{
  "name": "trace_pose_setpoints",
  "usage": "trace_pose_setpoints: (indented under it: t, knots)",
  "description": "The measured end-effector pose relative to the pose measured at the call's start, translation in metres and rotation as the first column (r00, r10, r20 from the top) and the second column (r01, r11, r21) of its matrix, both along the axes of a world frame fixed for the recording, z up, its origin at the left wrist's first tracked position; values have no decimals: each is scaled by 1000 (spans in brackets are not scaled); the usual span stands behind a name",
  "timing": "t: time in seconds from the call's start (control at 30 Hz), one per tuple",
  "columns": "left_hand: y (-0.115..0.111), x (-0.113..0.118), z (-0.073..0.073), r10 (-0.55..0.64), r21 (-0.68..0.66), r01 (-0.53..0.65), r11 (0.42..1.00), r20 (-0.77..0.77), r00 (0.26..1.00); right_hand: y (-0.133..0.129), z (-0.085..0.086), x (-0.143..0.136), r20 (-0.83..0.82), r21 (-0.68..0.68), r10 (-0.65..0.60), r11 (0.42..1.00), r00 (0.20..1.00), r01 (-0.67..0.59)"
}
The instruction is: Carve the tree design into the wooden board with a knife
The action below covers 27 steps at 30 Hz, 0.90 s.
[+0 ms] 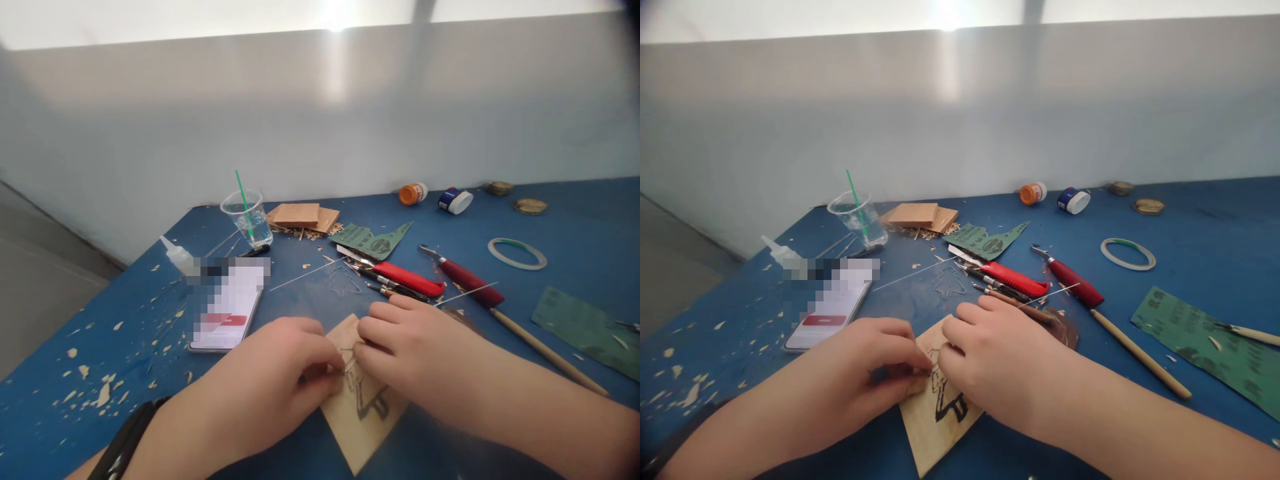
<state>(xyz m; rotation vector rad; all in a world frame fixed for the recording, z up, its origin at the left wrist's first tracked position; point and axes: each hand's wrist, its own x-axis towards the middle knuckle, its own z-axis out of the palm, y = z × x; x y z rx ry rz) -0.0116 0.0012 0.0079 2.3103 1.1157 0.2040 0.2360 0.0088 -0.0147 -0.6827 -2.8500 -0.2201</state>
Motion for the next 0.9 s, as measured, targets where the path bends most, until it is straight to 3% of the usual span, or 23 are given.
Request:
trace_pose_setpoints:
  t: [0.2, 0.5, 0.9]
  knots:
    - [-1, -4, 9, -89, -2, 89, 996, -21, 996, 2, 0, 3, 25, -50, -5, 999, 1000, 6]
    - [-2, -10, 16, -97, -5, 97, 995, -83, 992, 2, -1, 4, 18, -103, 5, 995, 1000, -3]
    - [-4, -7, 17, -105, 68, 127, 990, -261, 960, -1, -1, 4, 15, 0, 45, 999, 999, -45]
